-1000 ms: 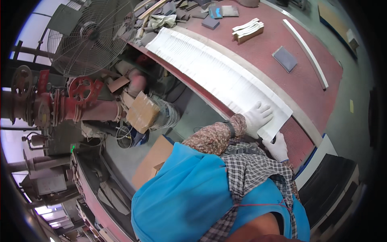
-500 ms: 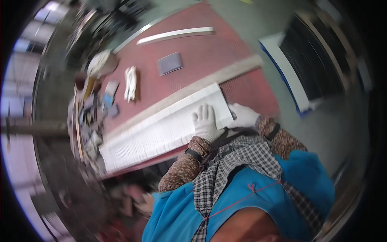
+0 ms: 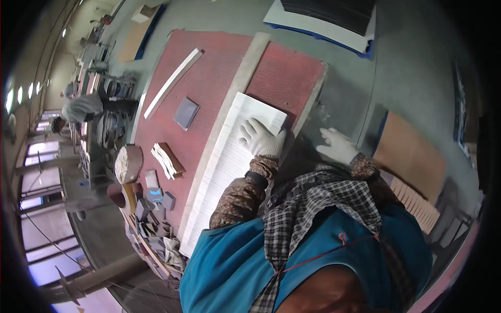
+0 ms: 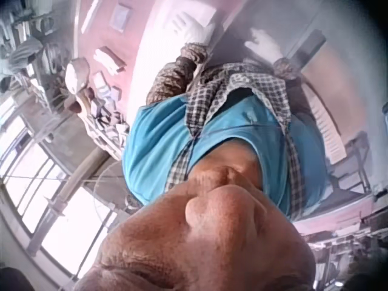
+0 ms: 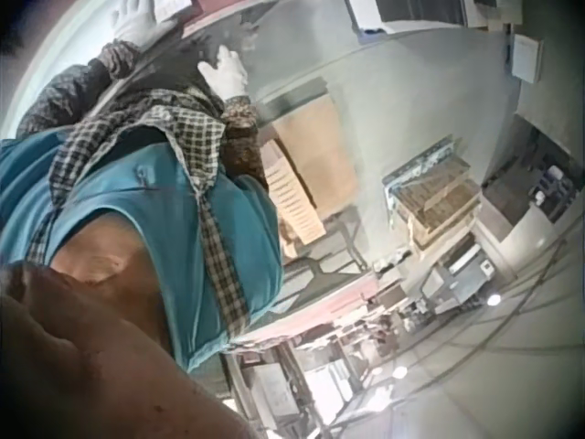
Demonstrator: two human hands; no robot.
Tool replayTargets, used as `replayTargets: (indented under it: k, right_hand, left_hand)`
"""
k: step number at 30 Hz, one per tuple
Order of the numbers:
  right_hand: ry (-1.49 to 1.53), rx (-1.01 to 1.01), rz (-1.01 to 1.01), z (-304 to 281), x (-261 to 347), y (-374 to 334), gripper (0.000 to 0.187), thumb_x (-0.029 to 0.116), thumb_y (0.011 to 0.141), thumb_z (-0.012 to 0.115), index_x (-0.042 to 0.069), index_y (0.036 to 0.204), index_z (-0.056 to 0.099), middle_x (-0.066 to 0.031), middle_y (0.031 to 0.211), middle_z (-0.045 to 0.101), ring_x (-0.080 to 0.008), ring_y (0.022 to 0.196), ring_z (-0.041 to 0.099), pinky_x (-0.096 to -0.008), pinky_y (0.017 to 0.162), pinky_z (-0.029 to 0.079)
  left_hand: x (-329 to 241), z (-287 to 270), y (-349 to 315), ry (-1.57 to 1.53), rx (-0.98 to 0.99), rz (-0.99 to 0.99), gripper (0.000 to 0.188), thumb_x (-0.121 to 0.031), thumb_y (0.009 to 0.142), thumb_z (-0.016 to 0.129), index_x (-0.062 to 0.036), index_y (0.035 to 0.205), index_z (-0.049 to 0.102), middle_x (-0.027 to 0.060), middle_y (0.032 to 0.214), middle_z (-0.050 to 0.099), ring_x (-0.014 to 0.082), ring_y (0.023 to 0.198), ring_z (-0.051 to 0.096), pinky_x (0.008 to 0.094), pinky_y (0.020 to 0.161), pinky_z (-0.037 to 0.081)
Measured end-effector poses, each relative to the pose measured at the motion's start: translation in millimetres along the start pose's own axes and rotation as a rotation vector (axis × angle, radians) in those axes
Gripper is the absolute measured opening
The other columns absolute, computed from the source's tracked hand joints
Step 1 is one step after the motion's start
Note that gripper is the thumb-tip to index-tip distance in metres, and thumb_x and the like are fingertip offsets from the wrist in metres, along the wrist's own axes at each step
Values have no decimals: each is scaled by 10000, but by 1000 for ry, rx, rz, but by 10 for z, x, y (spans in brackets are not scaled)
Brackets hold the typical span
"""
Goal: Applying glue to curved wooden slats and stacking them on a long flat surface for drying.
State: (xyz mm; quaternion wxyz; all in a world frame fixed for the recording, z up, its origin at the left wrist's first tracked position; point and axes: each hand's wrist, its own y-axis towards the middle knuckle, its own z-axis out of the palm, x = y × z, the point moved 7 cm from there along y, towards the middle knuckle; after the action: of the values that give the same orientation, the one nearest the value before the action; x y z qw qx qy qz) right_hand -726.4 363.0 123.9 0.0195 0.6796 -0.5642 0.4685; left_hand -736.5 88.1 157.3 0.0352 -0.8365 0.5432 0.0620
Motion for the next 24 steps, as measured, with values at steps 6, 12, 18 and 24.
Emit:
replayTargets:
  k: [6, 12, 18, 24]
  right_hand:
    - [-54, -149, 235, 569, -1336, -1190, 591, 457, 858, 685, -13, 1215, 690, -272, 1306, 677, -423, 1257, 638, -499, 1067, 512]
    - [381, -260, 691, 2105, -2484, -2758, 588, 509, 866, 698, -15, 1123, 768, -271, 1148, 751, -431, 1093, 717, -492, 954, 565]
    - [874, -381, 1087, 3657, -2820, -4042, 669, 546, 820, 747, -6, 1198, 768, -241, 1167, 767, -386, 1129, 734, -460, 939, 578]
    - [1193, -491, 1303, 4613, -2775, -4693, 680, 517, 889, 729, -53, 1259, 728, -287, 1261, 730, -392, 1212, 705, -471, 1036, 547]
  left_hand:
    - [90, 52, -31, 177, 72, 77, 1315, -820, 680, 723, 77, 1574, 368, 308, 1615, 400, 457, 1503, 356, 639, 1196, 285]
    - [321, 115, -41, 134, 272, 22, 1265, -768, 795, 686, 130, 1586, 274, 352, 1552, 422, 512, 1405, 497, 614, 1112, 471]
    - [-535, 6, -373, 341, -316, 509, 1075, -688, 794, 777, 63, 1492, 455, 287, 1386, 563, 482, 1321, 531, 596, 1135, 431]
    - [-2529, 618, -2288, -78, 354, 1206, 969, -470, 858, 829, 79, 1555, 438, 304, 1574, 473, 443, 1472, 451, 499, 1231, 379]
